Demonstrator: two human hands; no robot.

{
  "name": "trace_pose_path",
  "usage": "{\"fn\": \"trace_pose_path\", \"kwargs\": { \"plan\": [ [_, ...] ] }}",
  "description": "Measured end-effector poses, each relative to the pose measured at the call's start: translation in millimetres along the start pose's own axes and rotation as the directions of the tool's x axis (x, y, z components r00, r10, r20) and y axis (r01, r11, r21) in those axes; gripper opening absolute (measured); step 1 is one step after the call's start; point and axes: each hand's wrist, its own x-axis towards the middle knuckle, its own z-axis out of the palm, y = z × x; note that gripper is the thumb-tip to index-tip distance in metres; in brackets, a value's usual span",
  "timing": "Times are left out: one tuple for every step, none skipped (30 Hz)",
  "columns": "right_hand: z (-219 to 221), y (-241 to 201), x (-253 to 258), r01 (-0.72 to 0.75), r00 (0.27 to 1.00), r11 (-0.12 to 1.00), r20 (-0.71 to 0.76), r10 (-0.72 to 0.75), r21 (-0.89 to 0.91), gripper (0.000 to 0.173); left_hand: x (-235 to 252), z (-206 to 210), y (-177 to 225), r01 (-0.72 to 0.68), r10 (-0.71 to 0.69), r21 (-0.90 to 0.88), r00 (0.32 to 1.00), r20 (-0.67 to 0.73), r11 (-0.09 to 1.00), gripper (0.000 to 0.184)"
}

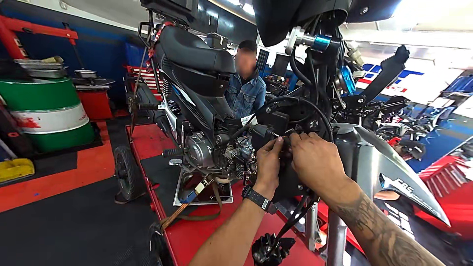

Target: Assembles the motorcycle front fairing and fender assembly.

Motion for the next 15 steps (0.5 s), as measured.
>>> {"fn": "trace_pose_path", "kwargs": {
  "plan": [
    [0,1,1,0.003,1.000,1.000,-0.005,-0.003,0.004,0.018,0,1,0,0.000,0.000,-0.010,1.000,-0.009,1.000,0.039],
    [1,2,2,0.005,1.000,1.000,-0.006,-0.005,-0.001,0.018,0,3,0,0.002,-0.002,-0.019,1.000,-0.017,1.000,0.039],
    [1,2,3,0.007,1.000,1.000,-0.006,-0.007,-0.011,0.018,-1,4,0,0.005,-0.005,-0.025,1.000,-0.020,1.000,0.040],
    [1,2,4,0.006,1.000,1.000,0.003,-0.006,-0.023,0.020,-1,5,0,0.005,-0.006,-0.031,1.000,-0.022,1.000,0.040],
    [1,2,6,0.004,1.000,0.999,0.016,-0.003,-0.032,0.021,-1,5,-1,-0.001,0.000,-0.032,1.000,-0.029,0.999,0.040],
    [0,1,7,-0.001,1.000,0.999,0.026,0.002,-0.038,0.021,-1,5,-3,-0.009,0.008,-0.027,1.000,-0.030,1.000,0.040],
    [-1,0,8,-0.005,0.999,0.999,0.036,0.006,-0.034,0.019,-1,5,-4,-0.018,0.018,-0.021,0.999,-0.027,1.000,0.040],
    [-2,-2,9,-0.012,0.999,1.000,0.046,0.014,-0.023,0.017,1,6,-4,-0.035,0.034,-0.036,0.999,-0.030,0.999,0.038],
    [-4,-5,9,-0.023,0.998,1.000,0.056,0.024,-0.010,0.015,3,6,-4,-0.048,0.046,-0.049,0.998,-0.031,0.998,0.036],
    [-4,-8,9,-0.032,0.998,0.999,0.057,0.031,0.004,0.013,5,7,-5,-0.052,0.050,-0.061,0.998,-0.037,0.997,0.035],
    [-4,-10,9,-0.040,0.998,0.999,0.043,0.039,0.019,0.011,6,7,-5,-0.053,0.049,-0.076,0.998,-0.044,0.996,0.032],
    [-1,-10,10,-0.040,0.999,0.998,0.007,0.040,0.040,0.010,7,8,-5,-0.050,0.046,-0.099,0.998,-0.042,0.994,0.030],
    [4,-8,10,-0.026,0.999,0.998,-0.042,0.028,0.063,0.010,6,8,-5,-0.046,0.043,-0.097,0.998,-0.038,0.994,0.030],
    [9,-6,10,0.004,0.996,0.996,-0.093,0.004,0.087,0.011,3,7,-5,-0.044,0.042,-0.075,0.999,-0.022,0.996,0.031],
    [14,-3,11,0.046,0.989,0.993,-0.148,-0.029,0.110,0.012,3,5,-5,-0.042,0.041,-0.062,0.999,-0.015,0.997,0.030]
  ]
}}
